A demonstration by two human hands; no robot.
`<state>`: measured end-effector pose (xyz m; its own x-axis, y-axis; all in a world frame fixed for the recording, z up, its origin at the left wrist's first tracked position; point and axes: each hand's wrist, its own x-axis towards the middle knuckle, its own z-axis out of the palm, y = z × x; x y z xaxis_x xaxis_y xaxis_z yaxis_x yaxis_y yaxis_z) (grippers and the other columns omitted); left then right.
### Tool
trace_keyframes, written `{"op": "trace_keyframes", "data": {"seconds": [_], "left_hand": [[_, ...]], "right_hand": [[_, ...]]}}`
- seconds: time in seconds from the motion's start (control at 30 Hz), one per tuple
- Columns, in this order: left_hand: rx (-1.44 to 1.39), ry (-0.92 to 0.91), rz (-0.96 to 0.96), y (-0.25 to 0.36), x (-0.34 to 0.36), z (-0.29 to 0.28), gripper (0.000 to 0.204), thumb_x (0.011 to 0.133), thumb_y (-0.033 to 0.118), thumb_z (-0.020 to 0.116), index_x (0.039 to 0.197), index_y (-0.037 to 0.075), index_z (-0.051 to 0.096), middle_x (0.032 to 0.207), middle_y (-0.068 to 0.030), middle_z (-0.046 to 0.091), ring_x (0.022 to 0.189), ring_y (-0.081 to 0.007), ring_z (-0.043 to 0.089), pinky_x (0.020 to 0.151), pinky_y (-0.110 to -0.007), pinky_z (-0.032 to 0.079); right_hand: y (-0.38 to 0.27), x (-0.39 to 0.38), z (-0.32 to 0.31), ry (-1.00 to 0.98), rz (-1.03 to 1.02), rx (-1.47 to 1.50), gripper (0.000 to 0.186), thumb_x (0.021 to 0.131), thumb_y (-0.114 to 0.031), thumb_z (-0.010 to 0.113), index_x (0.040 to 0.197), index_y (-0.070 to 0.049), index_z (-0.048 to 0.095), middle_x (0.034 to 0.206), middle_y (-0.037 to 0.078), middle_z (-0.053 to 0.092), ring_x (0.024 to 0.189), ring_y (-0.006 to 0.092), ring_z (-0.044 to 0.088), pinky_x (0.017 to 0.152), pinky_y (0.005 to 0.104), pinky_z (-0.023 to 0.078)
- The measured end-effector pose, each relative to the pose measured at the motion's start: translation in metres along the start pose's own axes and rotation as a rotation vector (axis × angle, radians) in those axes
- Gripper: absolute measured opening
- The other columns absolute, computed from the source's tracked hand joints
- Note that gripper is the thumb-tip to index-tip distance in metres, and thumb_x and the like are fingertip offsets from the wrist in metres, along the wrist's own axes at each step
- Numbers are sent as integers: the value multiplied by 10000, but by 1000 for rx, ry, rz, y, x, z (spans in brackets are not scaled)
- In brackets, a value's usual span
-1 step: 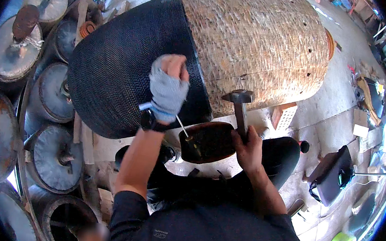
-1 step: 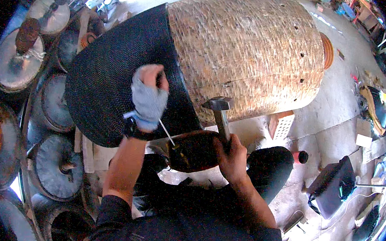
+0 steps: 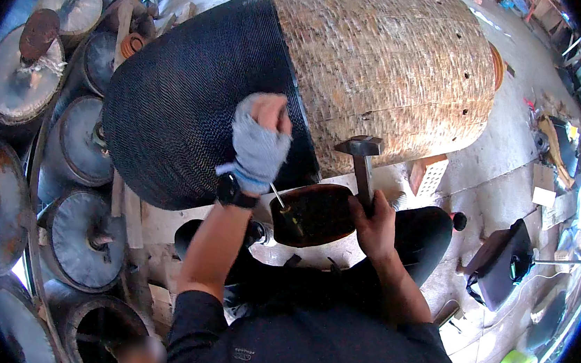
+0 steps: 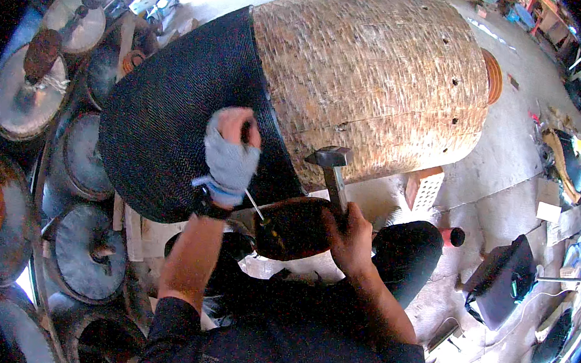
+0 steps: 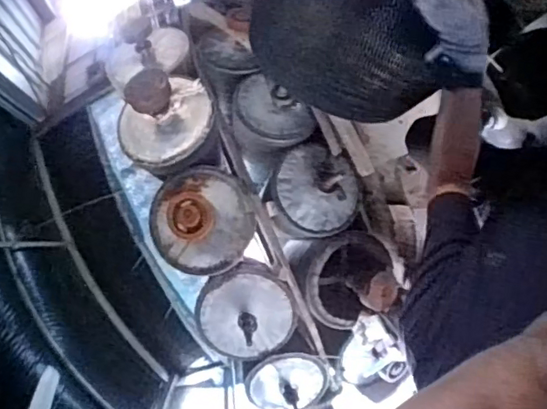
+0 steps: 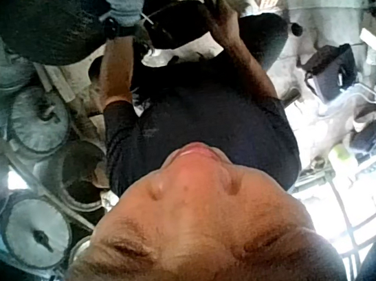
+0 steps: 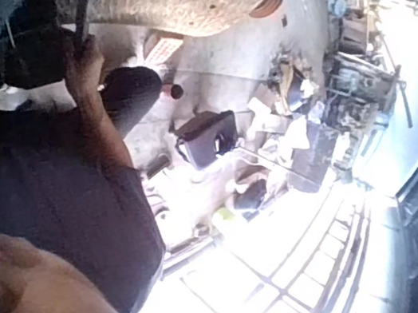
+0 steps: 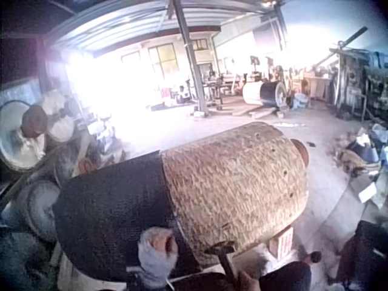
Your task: The person uses a hammer and a metal tool to secure a black mesh-like material onto a large cylindrical wooden object. They then use pliers to pull or adjust the material.
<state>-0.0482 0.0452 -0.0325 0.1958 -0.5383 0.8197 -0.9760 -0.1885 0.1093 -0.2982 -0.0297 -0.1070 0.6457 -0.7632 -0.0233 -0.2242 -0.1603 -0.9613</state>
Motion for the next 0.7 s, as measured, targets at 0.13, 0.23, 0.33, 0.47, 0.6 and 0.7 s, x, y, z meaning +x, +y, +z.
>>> {"op": "trace_keyframes", "data": {"seconds": [0.13,0.23,0.33,0.47,0.6,0.7], "left_hand": [[-115,-113,-177,28,-47,13,420,776,-1,705,1176,57,588,992,-138,655,945,-341,615,864,-436,492],[-103,-121,-247,31,-59,26,453,771,12,716,1200,66,581,995,-128,664,948,-322,620,847,-429,494],[-112,-157,-269,29,-59,28,488,756,16,729,1216,67,575,995,-122,667,946,-319,625,838,-427,497],[-109,-231,-311,32,-52,21,539,723,15,741,1230,73,569,997,-123,669,940,-323,630,832,-436,501],[-81,-273,-340,35,-42,22,598,689,29,752,1250,79,553,980,-122,663,912,-328,625,811,-450,500],[-10,-286,-364,38,-40,27,668,664,43,770,1285,83,526,957,-118,648,885,-337,614,786,-454,496]], "right_hand": [[8,0,0,-31,18,-66,254,931,-206,680,952,26,580,724,175,636,626,183,548,614,371,487],[3,1,2,-26,-42,-16,258,934,-211,676,994,23,585,747,179,651,652,185,588,633,371,500],[7,3,7,2,2,29,258,922,-181,699,856,3,529,669,89,551,648,108,451,567,325,426],[4,9,11,-12,-11,-33,252,925,-193,691,910,12,546,698,145,585,652,141,514,584,359,455],[3,14,15,-43,-12,-34,269,934,-220,682,913,11,546,687,152,580,642,145,516,577,366,456],[0,16,19,-29,-60,-56,272,954,-224,650,890,8,523,655,129,550,618,128,463,553,358,433]]}}
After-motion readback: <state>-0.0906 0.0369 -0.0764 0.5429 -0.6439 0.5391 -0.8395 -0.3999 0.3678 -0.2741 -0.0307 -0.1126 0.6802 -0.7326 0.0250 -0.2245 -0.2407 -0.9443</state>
